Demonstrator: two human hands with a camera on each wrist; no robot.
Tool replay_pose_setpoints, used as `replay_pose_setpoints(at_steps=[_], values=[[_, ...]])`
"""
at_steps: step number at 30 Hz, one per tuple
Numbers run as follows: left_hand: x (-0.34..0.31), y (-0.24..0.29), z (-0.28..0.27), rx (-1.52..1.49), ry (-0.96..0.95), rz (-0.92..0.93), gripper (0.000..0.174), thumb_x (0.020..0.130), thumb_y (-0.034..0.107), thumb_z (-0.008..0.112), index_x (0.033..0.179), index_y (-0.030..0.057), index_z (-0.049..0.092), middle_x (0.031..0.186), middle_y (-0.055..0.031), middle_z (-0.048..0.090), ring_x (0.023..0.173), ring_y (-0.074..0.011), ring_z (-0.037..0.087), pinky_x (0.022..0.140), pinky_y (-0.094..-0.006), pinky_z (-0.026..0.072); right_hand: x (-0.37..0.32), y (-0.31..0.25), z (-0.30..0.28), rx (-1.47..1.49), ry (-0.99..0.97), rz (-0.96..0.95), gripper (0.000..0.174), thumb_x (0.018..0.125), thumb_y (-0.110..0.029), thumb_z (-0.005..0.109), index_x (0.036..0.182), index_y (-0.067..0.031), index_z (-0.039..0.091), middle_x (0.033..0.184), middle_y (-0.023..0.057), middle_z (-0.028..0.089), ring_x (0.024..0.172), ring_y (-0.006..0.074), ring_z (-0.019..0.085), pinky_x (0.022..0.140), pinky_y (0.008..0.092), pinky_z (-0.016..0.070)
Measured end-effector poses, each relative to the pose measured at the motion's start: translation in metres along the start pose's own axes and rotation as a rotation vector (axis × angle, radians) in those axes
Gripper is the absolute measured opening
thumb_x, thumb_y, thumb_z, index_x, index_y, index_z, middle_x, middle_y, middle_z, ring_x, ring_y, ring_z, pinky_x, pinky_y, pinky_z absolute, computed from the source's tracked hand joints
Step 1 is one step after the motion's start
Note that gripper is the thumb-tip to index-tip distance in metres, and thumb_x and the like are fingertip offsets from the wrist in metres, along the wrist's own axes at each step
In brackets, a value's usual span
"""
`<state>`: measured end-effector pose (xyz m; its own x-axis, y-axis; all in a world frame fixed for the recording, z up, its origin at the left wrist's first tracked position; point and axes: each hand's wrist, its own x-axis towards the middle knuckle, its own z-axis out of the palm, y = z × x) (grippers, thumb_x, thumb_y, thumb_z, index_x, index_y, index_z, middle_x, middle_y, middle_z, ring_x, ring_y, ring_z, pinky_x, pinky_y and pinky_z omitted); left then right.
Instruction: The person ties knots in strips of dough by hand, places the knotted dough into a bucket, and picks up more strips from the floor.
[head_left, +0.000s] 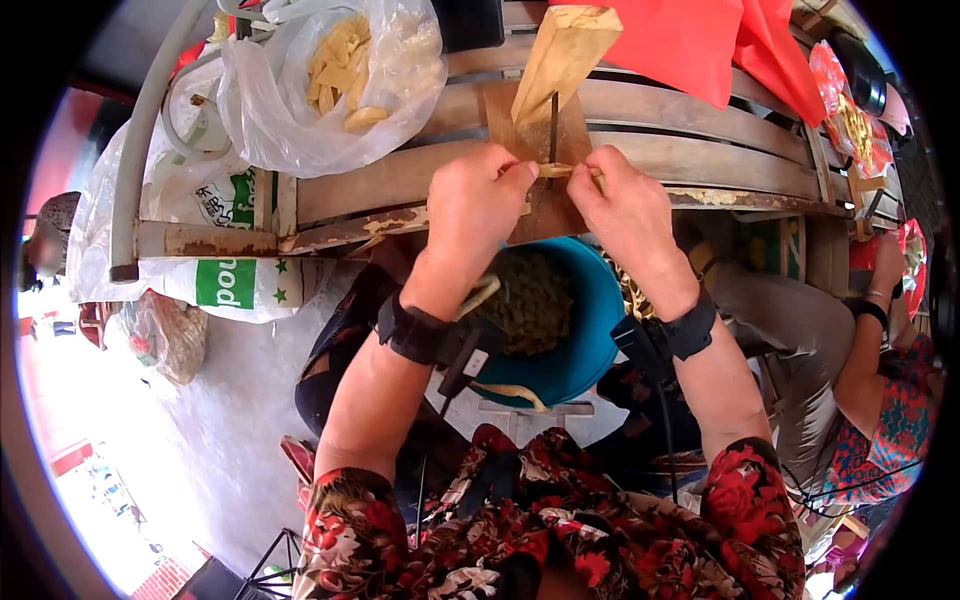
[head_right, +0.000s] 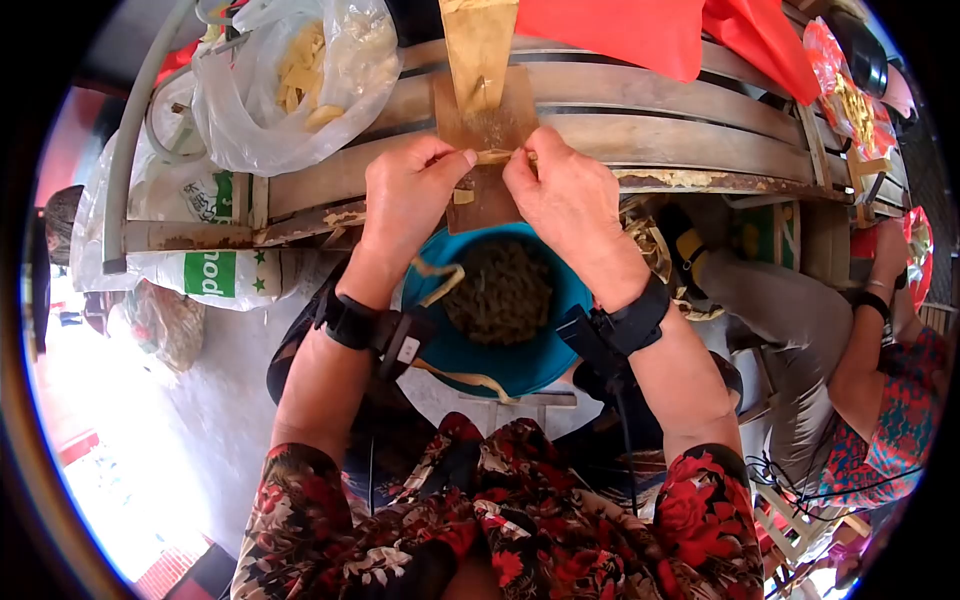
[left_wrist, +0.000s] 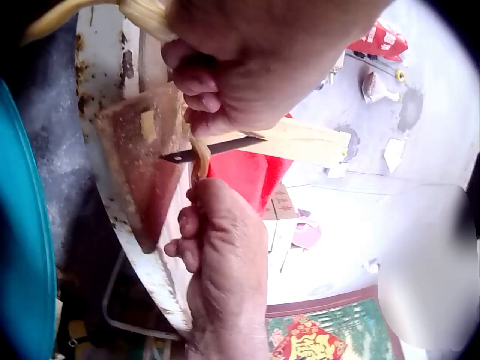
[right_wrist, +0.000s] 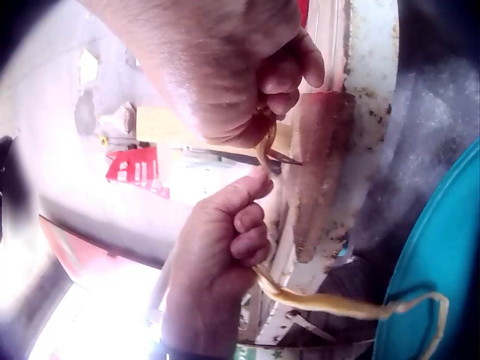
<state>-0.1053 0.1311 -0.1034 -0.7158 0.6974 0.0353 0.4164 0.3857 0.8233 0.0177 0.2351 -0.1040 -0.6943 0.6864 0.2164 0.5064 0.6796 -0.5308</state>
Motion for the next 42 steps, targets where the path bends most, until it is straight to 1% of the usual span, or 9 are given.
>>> replay_pose_setpoints(at_steps=[4,9,12,16,20,22,24,29,42], values=[[0.002,-0.008,-0.004,0.176,0.105,0.082,0.024,0.076,0.025,0.065,0.077,0.0007,0.065,0.067,-0.0168,0.062,0.062,-0.0310,0.060,0.060,-0.0371,0.0473,-0.005,0.001,-0.009,0.001,-0.041,0.094,0.023,0.084,-0.028,0.053,0.081,-0.0063,0.058,0.068,0.0185,0.060,0.067,0.0364,0.060,0.060,0.0427,0.0475],[-0.042,0.026,-0.034,-0.382,-0.169,-0.117,0.017,0.083,0.019,0.065,0.082,0.0014,0.064,0.059,0.0040,0.051,0.050,-0.0027,0.043,0.044,-0.0182,0.0328,-0.038,-0.020,-0.044,0.397,-0.092,0.036,0.030,0.089,-0.031,0.055,0.087,-0.0021,0.062,0.077,0.0126,0.063,0.067,0.0247,0.062,0.060,0.0322,0.0481],[-0.074,0.061,-0.050,-0.571,-0.354,-0.132,0.015,0.085,0.013,0.062,0.093,0.0006,0.061,0.069,-0.0014,0.058,0.053,-0.0047,0.051,0.047,-0.0187,0.0429,-0.062,-0.054,-0.058,0.948,-0.086,0.263,0.022,0.092,-0.020,0.054,0.089,0.0005,0.061,0.079,0.0041,0.063,0.068,0.0122,0.061,0.060,0.0253,0.0477],[-0.115,0.058,-0.099,-0.750,-0.497,-0.036,0.010,0.084,0.002,0.059,0.094,0.0023,0.062,0.075,-0.0026,0.060,0.056,-0.0054,0.054,0.048,-0.0178,0.0428,-0.073,-0.045,-0.088,1.177,0.015,0.399,0.021,0.092,-0.022,0.054,0.092,-0.0008,0.056,0.081,0.0103,0.063,0.069,0.0151,0.063,0.065,0.0264,0.0502],[-0.124,0.049,-0.105,-0.543,-0.570,-0.197,0.057,0.086,0.051,0.051,0.097,-0.0040,0.062,0.084,-0.0072,0.063,0.076,-0.0142,0.059,0.070,-0.0262,0.0463,-0.105,-0.089,-0.105,1.248,-0.009,0.091,0.021,0.094,-0.020,0.049,0.095,0.0006,0.052,0.083,0.0129,0.064,0.077,0.0177,0.064,0.072,0.0287,0.0506],[-0.128,0.072,-0.112,-0.483,-0.586,-0.209,0.033,0.084,0.027,0.056,0.093,-0.0043,0.062,0.090,-0.0078,0.063,0.080,-0.0117,0.057,0.076,-0.0248,0.0450,-0.130,-0.103,-0.107,1.097,-0.148,-0.266,0.024,0.096,-0.020,0.043,0.096,0.0025,0.051,0.088,0.0158,0.064,0.085,0.0193,0.064,0.079,0.0307,0.0498],[-0.135,0.073,-0.110,-0.460,-0.515,-0.128,0.015,0.078,0.005,0.055,0.089,-0.0038,0.060,0.090,-0.0091,0.063,0.082,-0.0109,0.057,0.076,-0.0236,0.0441,-0.140,-0.107,-0.115,0.930,-0.175,-0.144,0.023,0.095,-0.020,0.046,0.092,0.0017,0.053,0.083,0.0107,0.064,0.075,0.0130,0.063,0.067,0.0245,0.0502],[-0.148,0.074,-0.109,-0.907,-0.560,-0.182,0.024,0.079,-0.002,0.053,0.104,-0.0024,0.053,0.089,-0.0129,0.064,0.075,-0.0190,0.064,0.067,-0.0278,0.0520,-0.142,-0.093,-0.100,1.118,-0.302,0.278,0.022,0.093,-0.023,0.052,0.089,-0.0013,0.055,0.070,0.0013,0.059,0.058,0.0057,0.054,0.052,0.0189,0.0454],[-0.162,0.083,-0.094,-0.752,-0.392,-0.005,0.015,0.083,-0.002,0.057,0.098,-0.0035,0.057,0.090,-0.0060,0.063,0.080,-0.0113,0.060,0.071,-0.0247,0.0495,-0.152,-0.107,-0.100,0.996,-0.064,0.185,0.038,0.084,0.000,0.055,0.120,-0.0019,0.044,0.089,0.0062,0.058,0.049,0.0007,0.040,0.044,0.0150,0.0339]])
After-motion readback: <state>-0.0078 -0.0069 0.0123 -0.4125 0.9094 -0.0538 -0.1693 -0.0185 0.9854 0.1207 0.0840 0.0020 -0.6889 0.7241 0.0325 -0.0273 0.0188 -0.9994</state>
